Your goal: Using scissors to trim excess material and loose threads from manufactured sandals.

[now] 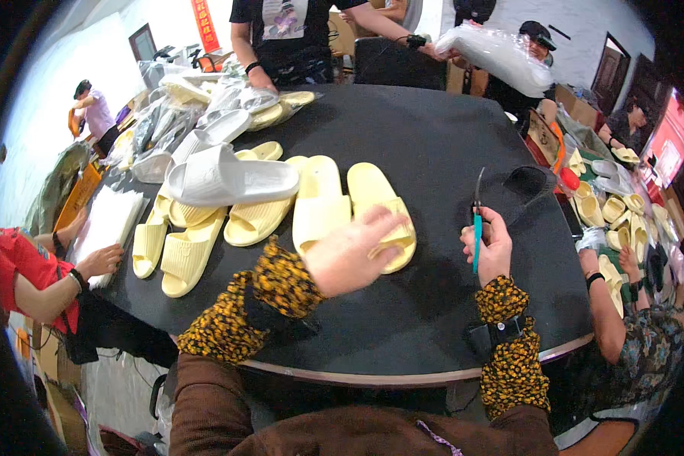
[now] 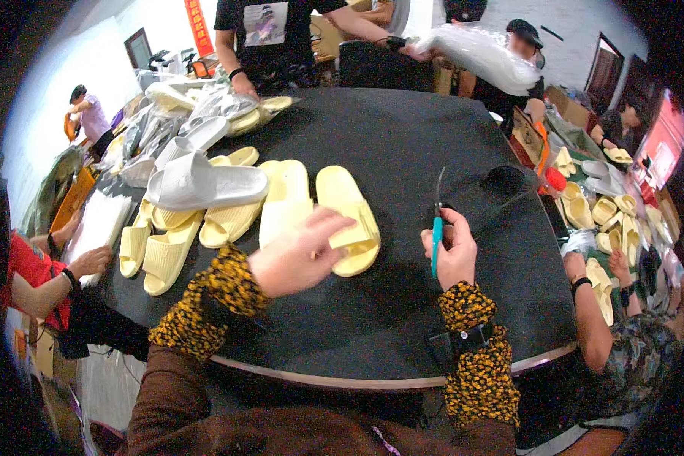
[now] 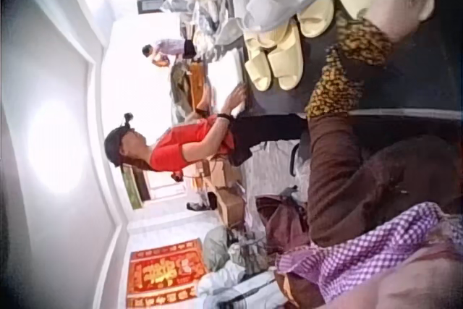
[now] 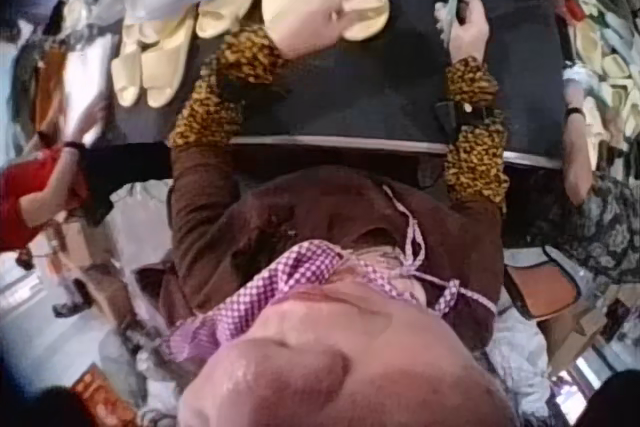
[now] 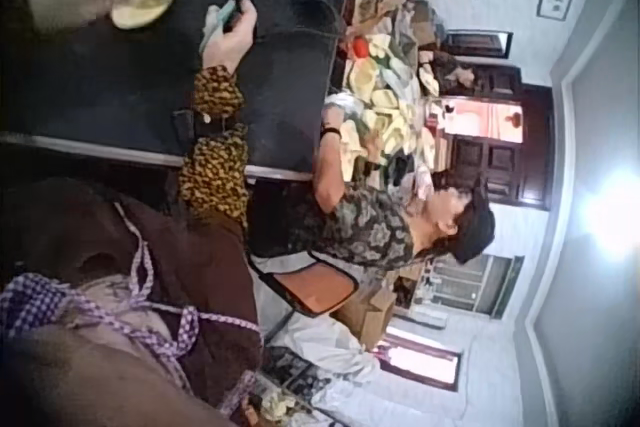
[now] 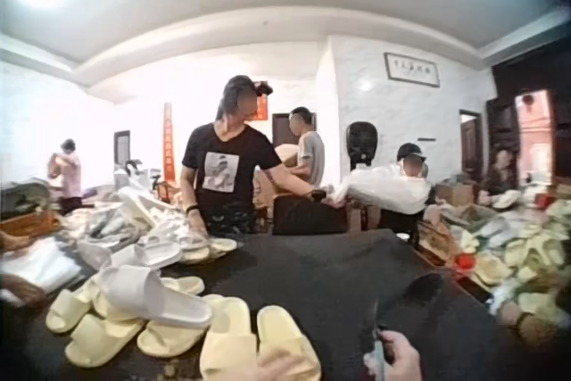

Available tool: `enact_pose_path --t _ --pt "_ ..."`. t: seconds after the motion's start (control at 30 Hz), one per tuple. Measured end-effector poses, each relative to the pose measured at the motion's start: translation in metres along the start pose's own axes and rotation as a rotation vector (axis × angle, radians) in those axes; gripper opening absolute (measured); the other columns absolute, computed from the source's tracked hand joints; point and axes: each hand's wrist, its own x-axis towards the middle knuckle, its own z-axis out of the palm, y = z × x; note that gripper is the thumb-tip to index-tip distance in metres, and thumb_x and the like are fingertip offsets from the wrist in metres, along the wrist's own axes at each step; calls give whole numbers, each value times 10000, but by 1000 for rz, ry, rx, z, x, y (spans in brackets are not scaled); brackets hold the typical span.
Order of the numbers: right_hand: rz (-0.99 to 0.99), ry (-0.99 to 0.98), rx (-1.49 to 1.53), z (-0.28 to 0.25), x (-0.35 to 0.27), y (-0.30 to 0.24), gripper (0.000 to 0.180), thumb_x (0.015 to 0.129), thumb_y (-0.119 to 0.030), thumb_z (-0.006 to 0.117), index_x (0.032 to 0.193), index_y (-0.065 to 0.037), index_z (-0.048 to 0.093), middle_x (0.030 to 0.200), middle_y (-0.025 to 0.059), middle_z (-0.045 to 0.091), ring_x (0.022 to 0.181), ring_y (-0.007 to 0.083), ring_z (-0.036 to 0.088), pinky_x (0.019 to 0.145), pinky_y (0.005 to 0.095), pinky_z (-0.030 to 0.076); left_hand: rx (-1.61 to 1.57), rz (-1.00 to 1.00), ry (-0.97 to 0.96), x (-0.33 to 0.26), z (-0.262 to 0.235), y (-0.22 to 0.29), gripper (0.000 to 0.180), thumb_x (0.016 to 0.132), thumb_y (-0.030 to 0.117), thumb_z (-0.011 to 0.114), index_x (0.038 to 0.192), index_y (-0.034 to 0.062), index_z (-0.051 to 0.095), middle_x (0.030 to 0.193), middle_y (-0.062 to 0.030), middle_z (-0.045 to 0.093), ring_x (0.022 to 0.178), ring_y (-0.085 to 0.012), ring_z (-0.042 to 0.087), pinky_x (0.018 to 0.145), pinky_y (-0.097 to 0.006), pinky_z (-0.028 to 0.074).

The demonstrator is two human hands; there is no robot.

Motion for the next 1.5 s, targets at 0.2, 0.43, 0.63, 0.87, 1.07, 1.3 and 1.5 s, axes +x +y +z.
enact_pose_path --t 0.2,0.43,0.63,0.87,1.07,1.3,1.5 --pt "24 8 -43 -2 -2 -4 402 809 -144 604 1169 -30 465 761 39 578 576 54 501 479 179 396 148 -270 458 -39 -107 -91 302 770 32 614 1065 -9 565 1032 -156 564 835 -247 585 762 -312 482" --pt "35 -44 -33 5 -2 2 408 802 -100 618 1165 -8 454 737 33 562 576 58 497 495 195 409 563 -724 537 -202 -244 -272 293 834 213 535 953 -45 606 890 -185 638 824 -277 605 743 -339 464" --pt "30 -89 7 9 0 5 386 790 -43 634 1135 -1 464 715 28 541 580 60 491 515 209 416 -382 -1124 681 -242 -246 -305 347 910 301 453 1169 74 498 879 -64 577 676 -143 588 527 -291 491" --pt "27 -60 -120 -5 1 10 395 787 -73 648 1129 8 469 743 34 557 607 66 509 533 215 420 -841 -957 690 -191 -191 -310 320 913 213 458 1202 78 480 1159 -92 548 1014 -224 558 787 -389 504" --pt "34 -101 -148 -4 0 11 418 788 -98 637 1153 -4 455 742 28 562 592 63 514 501 204 412 -1182 -1226 611 -159 -161 -304 373 890 378 477 1162 123 492 1162 -80 534 1025 -288 537 832 -521 439" --pt "37 -92 -91 0 -2 4 389 791 -66 639 1134 10 472 710 14 539 592 51 508 520 201 414 -1110 -1137 701 -130 -152 -251 343 879 475 469 1063 190 527 1057 -24 571 965 -217 536 770 -470 445" --pt "35 -111 -55 -1 -7 3 394 788 -58 638 1138 10 469 712 18 541 595 59 507 523 206 415 -1177 -1089 522 -111 -131 -234 302 845 448 571 873 155 499 633 -77 541 350 -118 398 297 -230 251"
